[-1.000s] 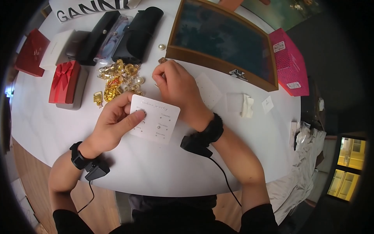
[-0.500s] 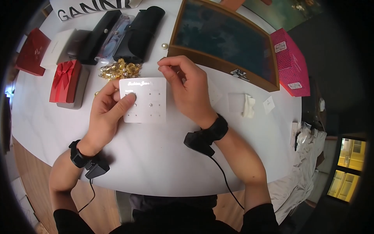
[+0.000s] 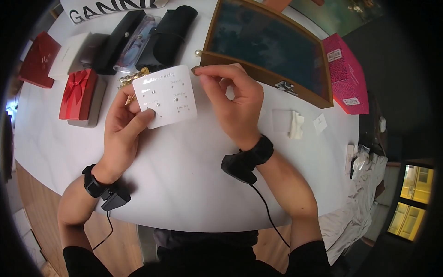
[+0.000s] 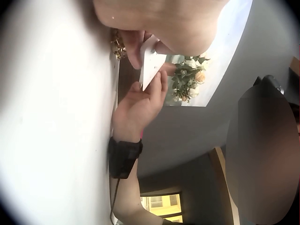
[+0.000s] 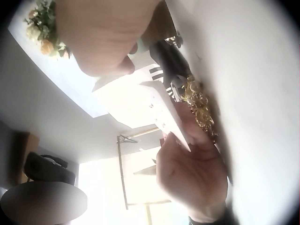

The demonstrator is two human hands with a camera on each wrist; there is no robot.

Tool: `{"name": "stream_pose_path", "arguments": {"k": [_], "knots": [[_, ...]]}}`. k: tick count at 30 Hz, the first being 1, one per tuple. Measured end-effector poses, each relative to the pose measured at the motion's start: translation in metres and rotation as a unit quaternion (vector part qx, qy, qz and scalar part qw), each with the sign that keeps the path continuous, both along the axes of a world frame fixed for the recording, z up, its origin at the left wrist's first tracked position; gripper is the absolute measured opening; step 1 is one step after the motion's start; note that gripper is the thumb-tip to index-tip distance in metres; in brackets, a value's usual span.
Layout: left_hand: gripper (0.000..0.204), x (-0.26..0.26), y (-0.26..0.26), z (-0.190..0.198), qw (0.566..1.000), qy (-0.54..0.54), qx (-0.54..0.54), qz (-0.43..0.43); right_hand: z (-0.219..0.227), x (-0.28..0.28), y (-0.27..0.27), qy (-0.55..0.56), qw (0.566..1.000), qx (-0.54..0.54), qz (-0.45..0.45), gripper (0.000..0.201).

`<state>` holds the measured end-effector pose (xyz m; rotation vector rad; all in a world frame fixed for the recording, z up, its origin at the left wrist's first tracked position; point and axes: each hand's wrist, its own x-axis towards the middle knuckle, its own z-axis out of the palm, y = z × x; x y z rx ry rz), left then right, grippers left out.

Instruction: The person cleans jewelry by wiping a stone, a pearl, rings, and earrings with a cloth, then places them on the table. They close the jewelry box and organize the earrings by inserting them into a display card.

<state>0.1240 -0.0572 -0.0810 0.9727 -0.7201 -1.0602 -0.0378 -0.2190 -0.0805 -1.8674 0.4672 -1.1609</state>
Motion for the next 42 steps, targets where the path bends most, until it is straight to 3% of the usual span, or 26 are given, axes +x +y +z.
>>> {"name": "stream_pose_path", "arguments": {"k": [8, 11, 13, 16, 32, 42], "knots": [[0.044, -0.005, -0.003, 0.002, 0.999, 0.005, 0.009, 0.054, 0.003, -0.001, 0.009, -0.045, 0.998, -0.042, 0.014, 0.019], [0.044, -0.002, -0.003, 0.001, 0.999, 0.01, 0.008, 0.039, 0.01, 0.0, 0.024, 0.01, 0.998, -0.04, 0.051, 0.02], [0.044, -0.002, -0.002, 0.001, 0.999, 0.004, 0.01, 0.039, 0.013, 0.001, 0.029, 0.073, 0.987, -0.114, 0.09, 0.022], [0.044, -0.003, -0.003, 0.002, 0.999, 0.001, 0.011, 0.035, 0.012, 0.004, 0.03, 0.084, 0.981, -0.138, 0.102, 0.023], [0.042, -0.005, -0.003, 0.0, 0.999, 0.018, -0.005, 0.027, 0.009, 0.009, 0.033, 0.118, 0.977, -0.157, 0.083, 0.027], [0.043, -0.007, -0.002, 0.002, 1.0, 0.003, 0.007, 0.021, 0.004, 0.007, 0.034, 0.123, 0.984, -0.095, 0.082, 0.05]]}}
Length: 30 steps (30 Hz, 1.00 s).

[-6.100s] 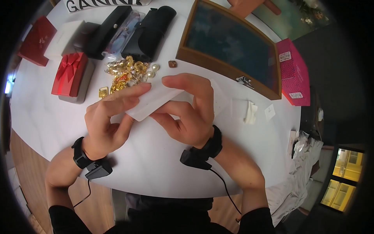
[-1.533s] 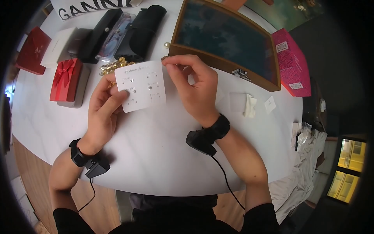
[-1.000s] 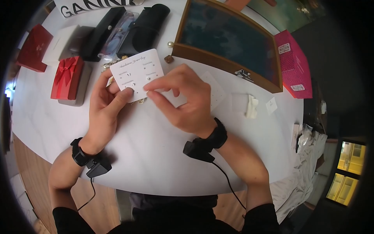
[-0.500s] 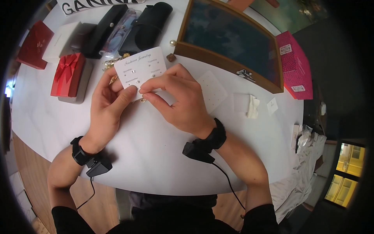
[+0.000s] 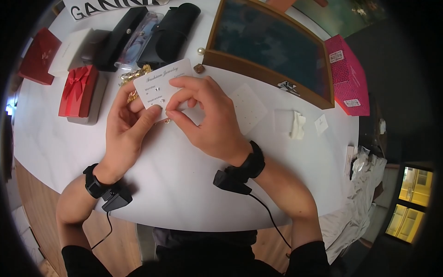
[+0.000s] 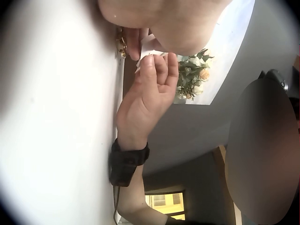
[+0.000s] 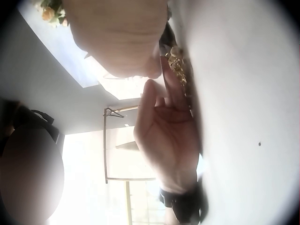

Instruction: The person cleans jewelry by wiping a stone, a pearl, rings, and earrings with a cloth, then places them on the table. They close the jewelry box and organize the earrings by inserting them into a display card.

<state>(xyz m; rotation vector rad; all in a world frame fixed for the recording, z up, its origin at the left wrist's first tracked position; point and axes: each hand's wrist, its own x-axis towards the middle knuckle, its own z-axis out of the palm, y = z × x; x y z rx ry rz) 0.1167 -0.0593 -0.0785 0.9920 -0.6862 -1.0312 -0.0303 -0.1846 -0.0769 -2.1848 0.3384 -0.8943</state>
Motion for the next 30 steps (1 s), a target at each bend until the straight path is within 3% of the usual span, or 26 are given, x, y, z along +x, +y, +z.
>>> {"name": "stream_pose_path", "arguments": {"k": [17, 19, 30], "knots": [[0.046, 0.0, -0.001, -0.002, 1.0, 0.013, -0.007, 0.004, 0.006, 0.0, 0.002, -0.034, 0.995, -0.091, -0.006, 0.051], [0.046, 0.001, 0.0, -0.002, 1.0, 0.006, -0.006, 0.003, 0.004, 0.0, -0.001, -0.043, 0.985, -0.167, -0.007, 0.051], [0.047, 0.001, 0.0, 0.0, 1.0, -0.003, -0.01, -0.016, -0.004, 0.005, 0.001, -0.063, 0.981, -0.183, 0.017, 0.051]]}}
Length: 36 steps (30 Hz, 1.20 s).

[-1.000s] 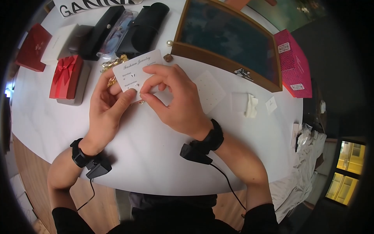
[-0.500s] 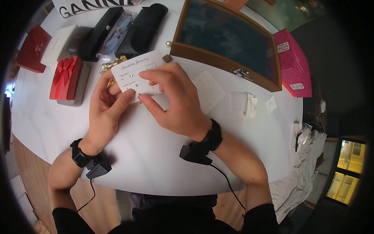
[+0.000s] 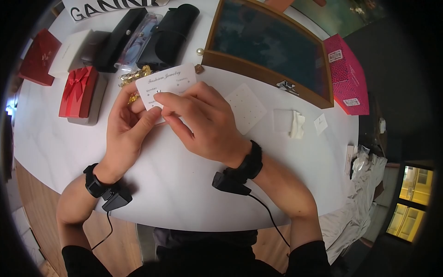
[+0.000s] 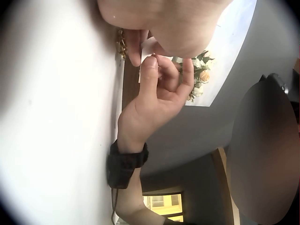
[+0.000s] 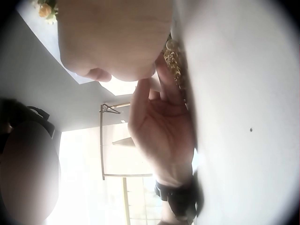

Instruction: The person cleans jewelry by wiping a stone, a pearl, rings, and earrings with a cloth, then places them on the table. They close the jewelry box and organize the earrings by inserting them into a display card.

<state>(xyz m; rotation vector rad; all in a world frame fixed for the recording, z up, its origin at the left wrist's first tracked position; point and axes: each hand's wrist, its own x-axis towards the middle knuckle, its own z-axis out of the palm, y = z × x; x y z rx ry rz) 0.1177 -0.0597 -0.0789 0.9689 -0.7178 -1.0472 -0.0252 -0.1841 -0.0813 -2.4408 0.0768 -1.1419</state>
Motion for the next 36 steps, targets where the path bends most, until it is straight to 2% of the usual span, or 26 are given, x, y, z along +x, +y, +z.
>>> {"name": "stream_pose_path", "arguments": {"k": [11, 14, 16, 24, 27, 29, 30, 32, 36], "knots": [[0.045, 0.001, 0.001, -0.001, 1.0, -0.014, -0.002, 0.017, 0.005, -0.004, -0.002, -0.003, 1.0, -0.001, 0.011, 0.044], [0.045, 0.001, 0.001, -0.002, 1.0, 0.01, -0.005, 0.009, 0.007, -0.009, -0.004, -0.068, 0.997, 0.006, -0.02, 0.034], [0.046, 0.001, 0.001, -0.001, 1.0, 0.019, -0.002, 0.007, 0.004, -0.013, -0.005, -0.101, 0.989, 0.078, -0.08, 0.027], [0.052, 0.003, -0.001, 0.0, 0.999, 0.032, -0.01, 0.012, -0.004, -0.008, -0.015, -0.16, 0.964, 0.187, -0.102, 0.026], [0.055, 0.011, -0.004, 0.01, 0.994, -0.032, -0.036, 0.093, -0.007, -0.007, -0.022, -0.16, 0.955, 0.213, -0.128, 0.022], [0.055, 0.015, -0.004, 0.014, 0.991, -0.045, -0.037, 0.117, -0.008, -0.009, -0.026, -0.072, 0.966, 0.197, -0.15, 0.017], [0.055, 0.016, -0.005, 0.014, 0.988, -0.057, -0.039, 0.142, -0.008, -0.009, -0.026, -0.073, 0.966, 0.196, -0.151, 0.017], [0.054, 0.012, -0.005, 0.014, 0.985, -0.056, -0.038, 0.157, -0.007, -0.006, -0.024, 0.026, 0.974, 0.176, -0.139, 0.016], [0.054, 0.011, -0.005, 0.008, 0.986, -0.067, -0.039, 0.15, -0.009, -0.006, -0.023, 0.065, 0.984, 0.103, -0.133, 0.015]]}}
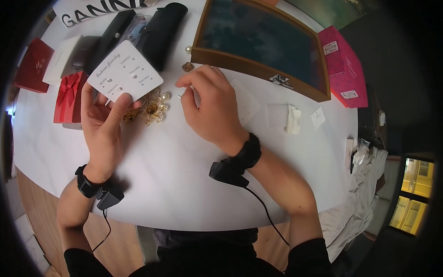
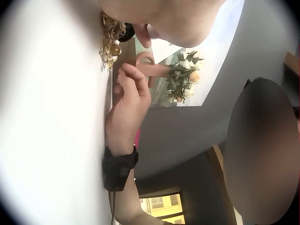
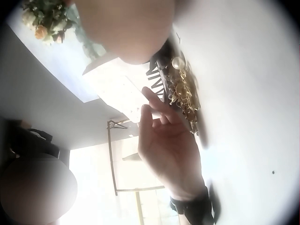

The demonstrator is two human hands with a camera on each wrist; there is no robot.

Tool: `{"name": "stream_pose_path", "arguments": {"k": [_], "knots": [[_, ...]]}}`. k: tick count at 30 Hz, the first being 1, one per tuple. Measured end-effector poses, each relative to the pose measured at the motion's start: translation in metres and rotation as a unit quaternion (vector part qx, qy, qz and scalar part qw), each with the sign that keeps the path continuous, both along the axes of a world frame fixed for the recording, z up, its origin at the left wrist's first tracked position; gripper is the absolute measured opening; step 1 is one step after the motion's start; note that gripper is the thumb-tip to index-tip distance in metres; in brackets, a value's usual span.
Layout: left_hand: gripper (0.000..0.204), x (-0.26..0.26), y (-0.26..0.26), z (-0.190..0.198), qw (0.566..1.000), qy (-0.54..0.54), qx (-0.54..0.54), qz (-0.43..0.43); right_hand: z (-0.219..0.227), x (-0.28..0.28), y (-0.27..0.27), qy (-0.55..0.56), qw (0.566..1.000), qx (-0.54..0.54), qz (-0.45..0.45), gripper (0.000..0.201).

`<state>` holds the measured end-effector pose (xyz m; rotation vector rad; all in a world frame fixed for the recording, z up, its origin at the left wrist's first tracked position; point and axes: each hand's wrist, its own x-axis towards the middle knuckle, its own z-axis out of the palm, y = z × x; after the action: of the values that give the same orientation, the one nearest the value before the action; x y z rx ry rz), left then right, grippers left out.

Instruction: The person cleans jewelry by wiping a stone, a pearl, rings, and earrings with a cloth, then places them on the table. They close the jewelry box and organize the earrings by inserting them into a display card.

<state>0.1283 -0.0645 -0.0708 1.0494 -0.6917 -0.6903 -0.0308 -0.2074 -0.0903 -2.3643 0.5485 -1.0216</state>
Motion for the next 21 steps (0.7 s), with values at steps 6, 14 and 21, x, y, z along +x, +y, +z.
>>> {"name": "stream_pose_path", "arguments": {"k": [6, 14, 21], "knots": [[0.053, 0.003, -0.002, 0.0, 1.0, -0.016, -0.005, 0.005, 0.001, -0.002, 0.002, 0.064, 0.998, -0.003, 0.012, 0.014], [0.055, 0.016, -0.003, 0.005, 0.999, -0.031, -0.017, 0.034, 0.007, -0.005, 0.006, 0.122, 0.992, 0.029, -0.014, 0.009], [0.054, 0.013, -0.002, 0.003, 0.998, -0.026, -0.004, 0.051, 0.006, -0.006, 0.009, 0.145, 0.989, -0.038, -0.013, 0.013]]}}
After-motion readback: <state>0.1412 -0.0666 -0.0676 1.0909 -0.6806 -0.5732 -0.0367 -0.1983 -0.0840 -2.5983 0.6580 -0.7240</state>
